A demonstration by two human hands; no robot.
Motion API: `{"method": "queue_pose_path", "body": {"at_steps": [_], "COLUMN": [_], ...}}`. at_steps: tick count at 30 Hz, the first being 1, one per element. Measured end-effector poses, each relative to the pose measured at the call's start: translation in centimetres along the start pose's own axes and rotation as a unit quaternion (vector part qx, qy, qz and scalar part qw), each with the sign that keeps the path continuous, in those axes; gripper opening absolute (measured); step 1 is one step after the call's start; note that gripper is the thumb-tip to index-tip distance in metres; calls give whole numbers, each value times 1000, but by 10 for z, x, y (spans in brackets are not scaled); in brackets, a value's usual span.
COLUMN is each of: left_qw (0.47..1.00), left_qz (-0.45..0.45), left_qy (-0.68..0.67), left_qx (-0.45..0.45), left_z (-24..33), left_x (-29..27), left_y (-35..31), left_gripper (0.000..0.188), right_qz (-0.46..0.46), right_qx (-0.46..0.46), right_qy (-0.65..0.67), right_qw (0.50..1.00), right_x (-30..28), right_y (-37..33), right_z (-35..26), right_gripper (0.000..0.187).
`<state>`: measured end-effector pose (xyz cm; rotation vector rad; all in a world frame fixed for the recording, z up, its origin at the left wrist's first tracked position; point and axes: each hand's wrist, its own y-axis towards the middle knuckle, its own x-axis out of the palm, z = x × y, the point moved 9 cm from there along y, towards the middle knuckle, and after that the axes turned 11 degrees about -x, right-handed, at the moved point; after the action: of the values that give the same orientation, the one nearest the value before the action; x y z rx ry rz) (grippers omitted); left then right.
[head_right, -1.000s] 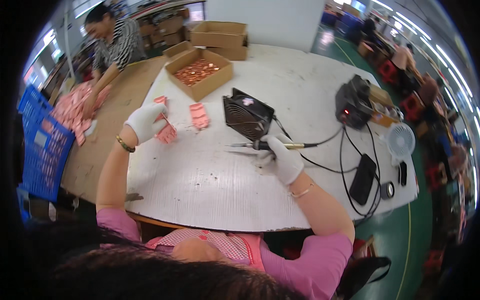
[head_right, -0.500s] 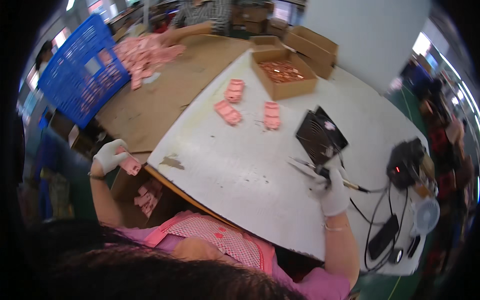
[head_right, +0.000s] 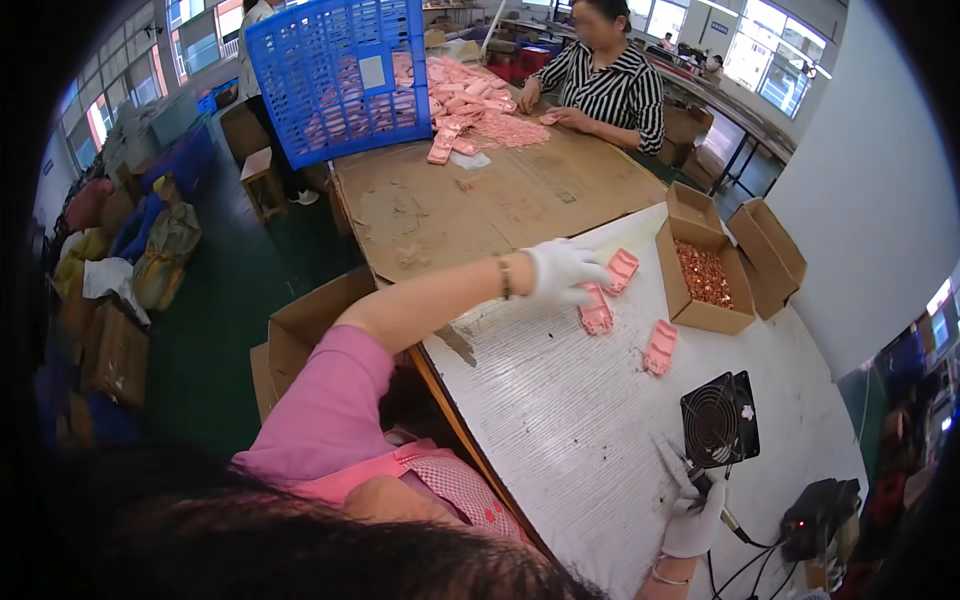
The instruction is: The person solders plastic parts using a soldering iron, stacks the finished pieces on the table, and places them into a cardboard box by hand.
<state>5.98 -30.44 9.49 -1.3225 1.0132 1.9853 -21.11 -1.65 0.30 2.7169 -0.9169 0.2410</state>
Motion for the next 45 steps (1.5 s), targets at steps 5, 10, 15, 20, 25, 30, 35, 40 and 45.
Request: {"method": "queue_pose_path", "body": {"at_steps": [5, 10, 15, 20, 25, 30, 35, 40, 45], "left_qw": [999, 997, 996, 996, 995, 994, 980, 977, 968], "left_qz": [-21, -31, -76, -82, -98, -64, -123, -83, -38], "left_qy": [32, 3, 48, 25, 11, 34, -16, -58, -96], "left_qx": [-21, -72, -9, 18, -12, 81, 155, 186, 231], "left_z": [9, 9, 37, 60, 64, 84, 109, 122, 134], "left_x": [33, 63, 74, 70, 78, 71, 78, 81, 70], "left_y": [74, 78, 74, 61, 60, 53, 46, 39, 29], "left_gripper": [47, 56, 52, 43, 51, 50, 36, 30, 28], "right_qz": [77, 84, 63, 91, 85, 74, 94, 117, 140], "right_qx": [48, 43, 55, 52, 36, 48, 43, 57, 39], "right_qy": [28, 5, -16, -28, -41, -21, -9, 23, 101], "right_qw": [995, 996, 996, 994, 995, 996, 995, 991, 984], "right_x": [-2, 13, -2, 3, 12, 2, -2, -12, -12], "right_y": [-6, -8, -9, -12, -12, -12, -11, -9, -7], "right_z": [2, -8, -3, -7, -16, -8, -4, 1, 1], "right_gripper": [30, 31, 33, 33, 32, 30, 28, 28, 31]}}
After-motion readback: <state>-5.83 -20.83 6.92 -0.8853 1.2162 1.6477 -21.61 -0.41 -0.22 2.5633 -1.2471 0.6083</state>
